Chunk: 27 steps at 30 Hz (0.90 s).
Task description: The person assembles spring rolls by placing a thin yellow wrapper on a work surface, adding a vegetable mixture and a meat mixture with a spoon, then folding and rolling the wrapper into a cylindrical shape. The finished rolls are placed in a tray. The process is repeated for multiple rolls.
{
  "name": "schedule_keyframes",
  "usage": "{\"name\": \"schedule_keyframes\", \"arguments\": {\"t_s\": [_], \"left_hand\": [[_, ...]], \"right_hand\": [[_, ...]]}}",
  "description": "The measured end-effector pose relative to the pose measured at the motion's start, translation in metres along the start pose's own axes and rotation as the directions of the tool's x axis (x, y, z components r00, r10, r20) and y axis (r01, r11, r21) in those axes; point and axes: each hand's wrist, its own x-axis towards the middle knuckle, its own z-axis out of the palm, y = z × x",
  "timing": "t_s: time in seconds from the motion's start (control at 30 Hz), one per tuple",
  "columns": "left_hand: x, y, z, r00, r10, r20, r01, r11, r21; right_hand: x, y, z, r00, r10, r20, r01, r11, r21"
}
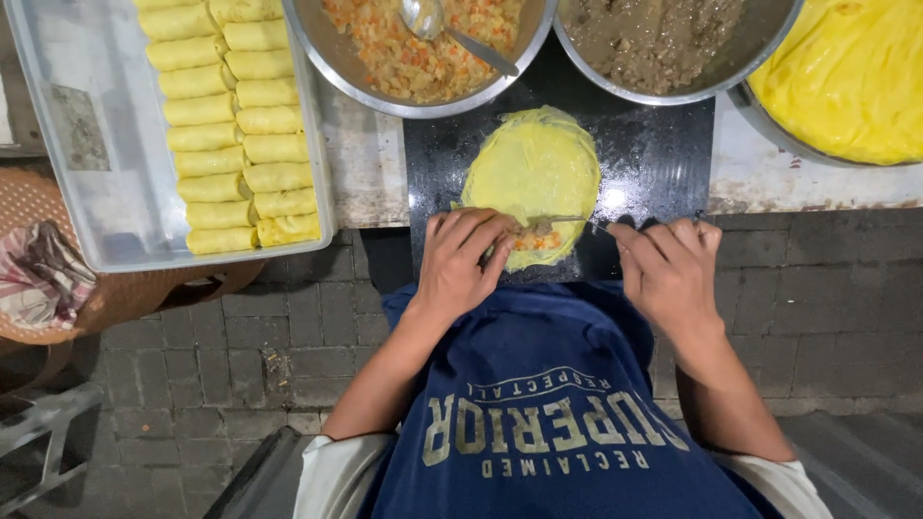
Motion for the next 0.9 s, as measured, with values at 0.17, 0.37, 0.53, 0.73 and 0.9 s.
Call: {"name": "schedule_keyframes", "arguments": {"t_s": [0.17, 0.37, 0.53, 0.73, 0.9], "left_hand": [[0.006, 0.002, 0.004, 0.996, -0.077, 0.048, 0.079, 0.996, -0.037], [0.003, -0.004, 0.004, 0.995, -0.074, 0.065, 0.079, 0.994, -0.077], [0.009, -0.005, -0.009, 0.997, -0.063, 0.043, 0.065, 0.997, -0.048], [0.012, -0.006, -0.003, 0.997, -0.062, 0.050, 0.065, 0.997, -0.052], [0.010, -0.009, -0.003, 0.992, -0.075, 0.098, 0.081, 0.995, -0.054]], "right_hand": [[0.003, -0.003, 0.006, 1.000, 0.007, -0.012, -0.007, 0.999, 0.034], [0.002, -0.005, 0.015, 0.999, 0.027, -0.023, -0.024, 0.992, 0.121], [0.001, 0.001, 0.008, 0.999, 0.038, -0.023, -0.035, 0.993, 0.111], [0.005, -0.010, 0.007, 1.000, 0.001, -0.019, 0.001, 0.992, 0.130], [-0.001, 0.002, -0.003, 1.000, 0.001, 0.012, -0.002, 0.995, 0.097]]}}
